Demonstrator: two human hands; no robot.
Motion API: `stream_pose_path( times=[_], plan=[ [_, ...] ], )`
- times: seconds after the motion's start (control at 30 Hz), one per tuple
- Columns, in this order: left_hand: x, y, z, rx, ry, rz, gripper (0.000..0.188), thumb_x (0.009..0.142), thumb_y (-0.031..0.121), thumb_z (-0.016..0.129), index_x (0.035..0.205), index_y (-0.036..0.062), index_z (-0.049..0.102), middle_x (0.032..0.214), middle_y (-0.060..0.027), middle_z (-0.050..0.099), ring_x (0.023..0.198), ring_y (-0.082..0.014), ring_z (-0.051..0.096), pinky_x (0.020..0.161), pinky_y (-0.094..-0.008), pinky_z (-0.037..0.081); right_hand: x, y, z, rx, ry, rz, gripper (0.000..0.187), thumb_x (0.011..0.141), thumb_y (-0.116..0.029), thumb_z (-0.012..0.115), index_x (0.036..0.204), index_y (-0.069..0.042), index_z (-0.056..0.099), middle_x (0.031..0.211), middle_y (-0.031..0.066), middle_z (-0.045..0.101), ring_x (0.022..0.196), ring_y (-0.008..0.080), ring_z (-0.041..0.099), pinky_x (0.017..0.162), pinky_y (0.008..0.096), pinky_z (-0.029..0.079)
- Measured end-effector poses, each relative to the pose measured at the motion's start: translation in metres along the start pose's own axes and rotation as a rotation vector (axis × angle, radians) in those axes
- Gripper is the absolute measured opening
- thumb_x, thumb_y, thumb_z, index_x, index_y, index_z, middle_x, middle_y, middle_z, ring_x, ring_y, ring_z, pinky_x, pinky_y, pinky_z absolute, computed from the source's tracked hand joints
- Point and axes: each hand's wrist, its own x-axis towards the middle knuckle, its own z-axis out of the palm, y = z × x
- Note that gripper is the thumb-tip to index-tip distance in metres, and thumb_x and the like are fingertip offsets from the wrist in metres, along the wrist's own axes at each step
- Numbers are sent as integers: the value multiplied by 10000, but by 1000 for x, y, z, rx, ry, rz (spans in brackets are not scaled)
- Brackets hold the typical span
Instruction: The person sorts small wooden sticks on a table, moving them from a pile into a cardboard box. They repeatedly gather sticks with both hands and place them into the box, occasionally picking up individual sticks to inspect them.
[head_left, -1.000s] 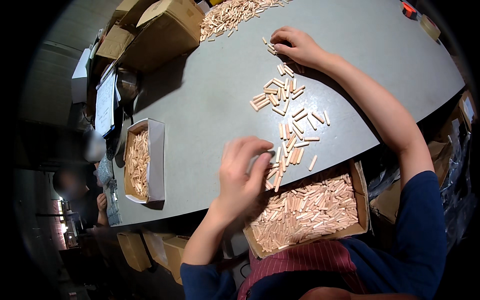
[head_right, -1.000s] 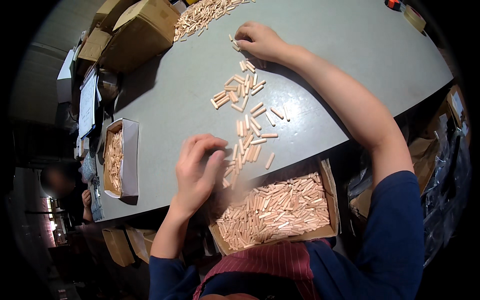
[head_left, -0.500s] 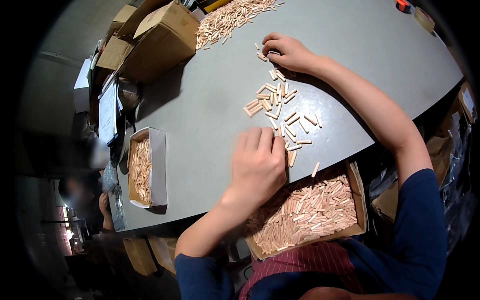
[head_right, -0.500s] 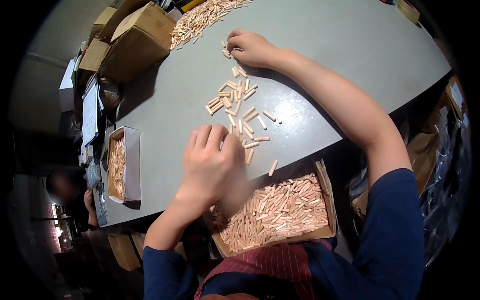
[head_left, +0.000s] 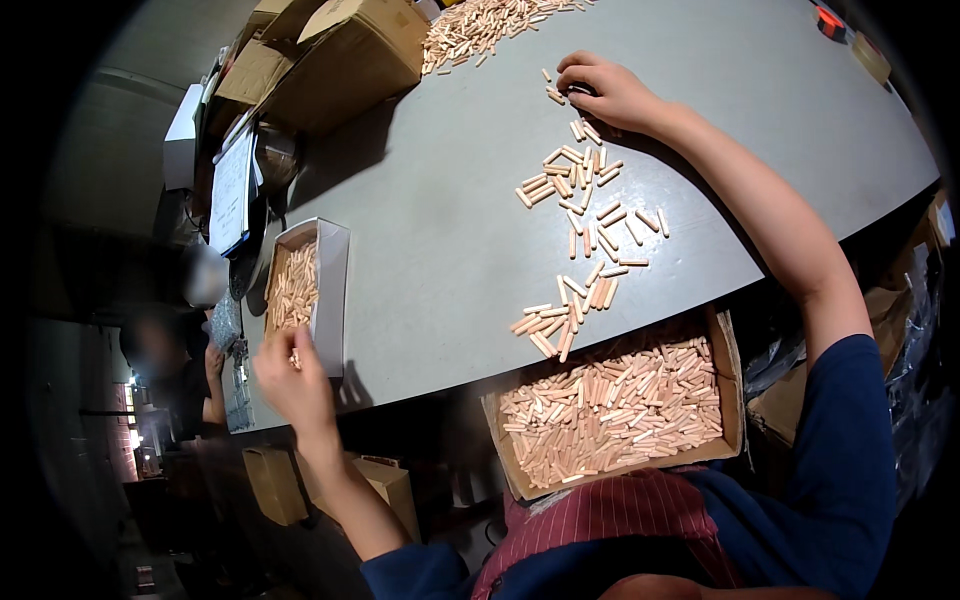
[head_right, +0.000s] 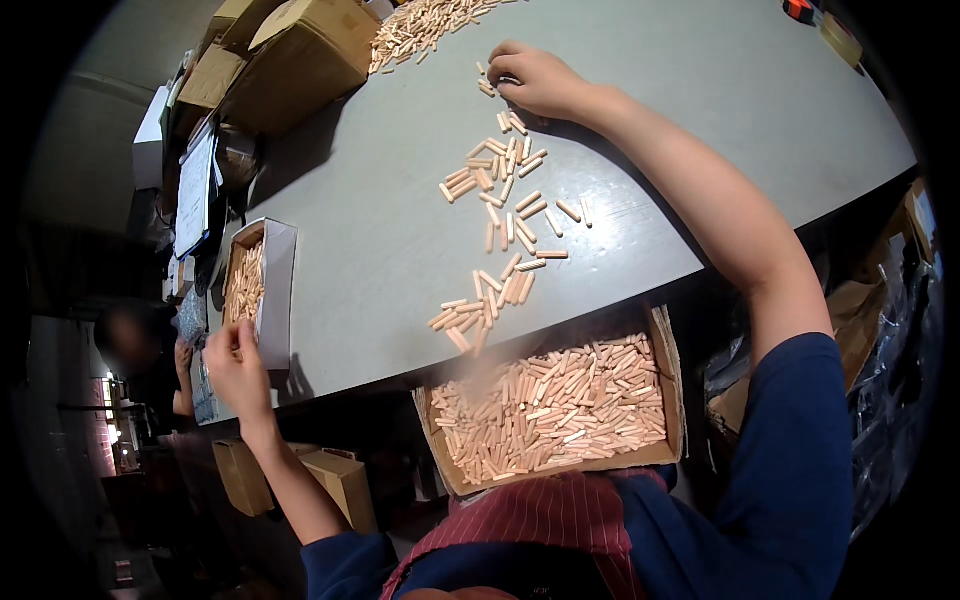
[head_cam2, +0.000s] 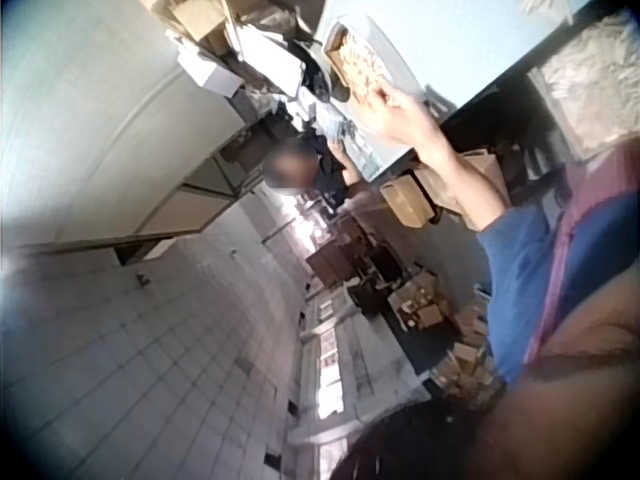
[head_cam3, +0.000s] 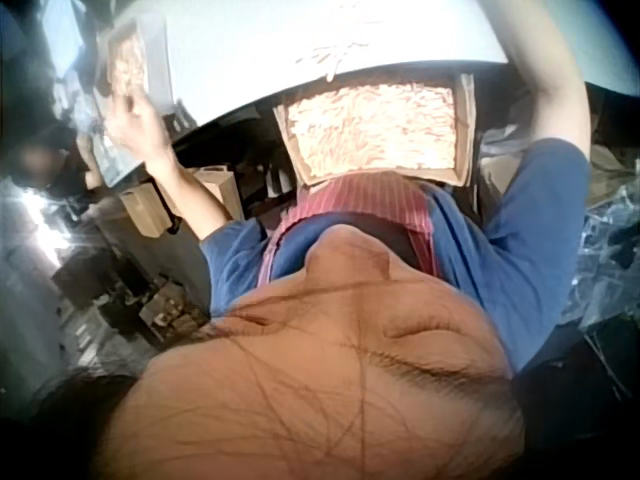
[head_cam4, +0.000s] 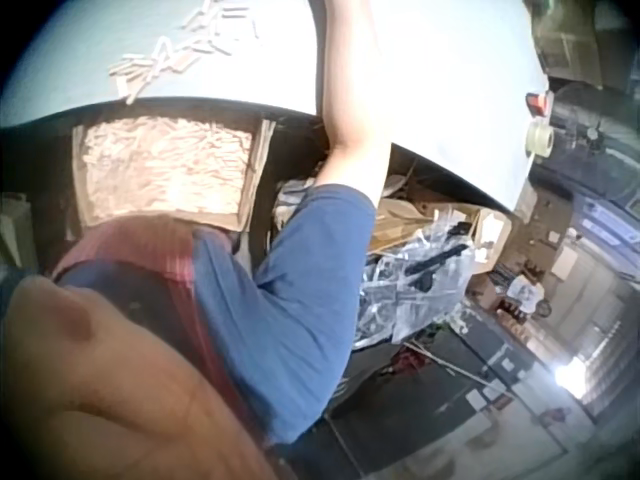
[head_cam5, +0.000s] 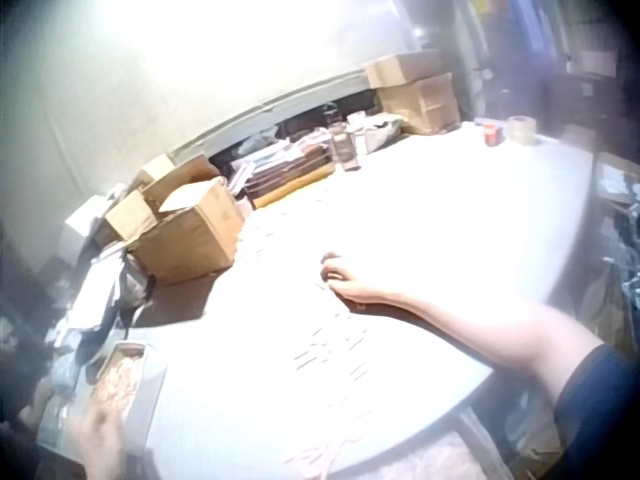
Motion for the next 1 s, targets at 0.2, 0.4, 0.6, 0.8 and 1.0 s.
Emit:
stream_pose_path(
  times=[0.2, 0.4, 0.6, 0.8, 1.0],
  plan=[
    [-44, 90, 44, -613, -378, 283, 357, 981, 62, 571, 1330, -5, 600, 1328, -215, 618, 1243, -379, 581, 1077, -449, 455, -1, 3, 1, 54, 46, 7, 306, 976, -196, 611, 1216, -10, 647, 1278, 131, 620, 1129, 293, 656, 984, 388, 522],
    [-45, 171, 60, -615, -619, 794, 1010, 944, 544, 660, 1593, -76, 199, 1630, -351, 221, 1495, -520, 270, 1233, -558, 231, 1, -9, 0, 57, 113, 73, 436, 1022, -272, 619, 1359, -4, 554, 1332, 190, 606, 1143, 298, 670, 988, 398, 526],
    [-31, 212, 88, -577, -512, 844, 1085, 930, 613, 643, 1607, -78, 152, 1659, -362, 85, 1526, -553, 143, 1233, -586, 196, 4, -8, 4, 167, 185, 88, 551, 1006, -330, 632, 1401, 31, 502, 1323, 251, 615, 1079, 334, 701, 965, 427, 539],
    [-8, 243, 96, -506, -543, 1025, 821, 1001, 611, 509, 1612, 93, 331, 1663, -215, 289, 1546, -457, 205, 1245, -601, 141, 1, -14, -1, 169, 114, 120, 530, 1015, -357, 620, 1368, 31, 543, 1301, 241, 622, 1085, 323, 697, 969, 419, 536],
    [-16, 231, 83, -465, -634, 1115, 671, 1056, 477, 473, 1614, 126, 345, 1638, -165, 367, 1529, -394, 296, 1250, -550, 189, 2, -14, -2, 148, 52, 90, 409, 1019, -368, 601, 1186, -1, 667, 1227, 181, 637, 1080, 323, 678, 963, 402, 529]
  ],
)
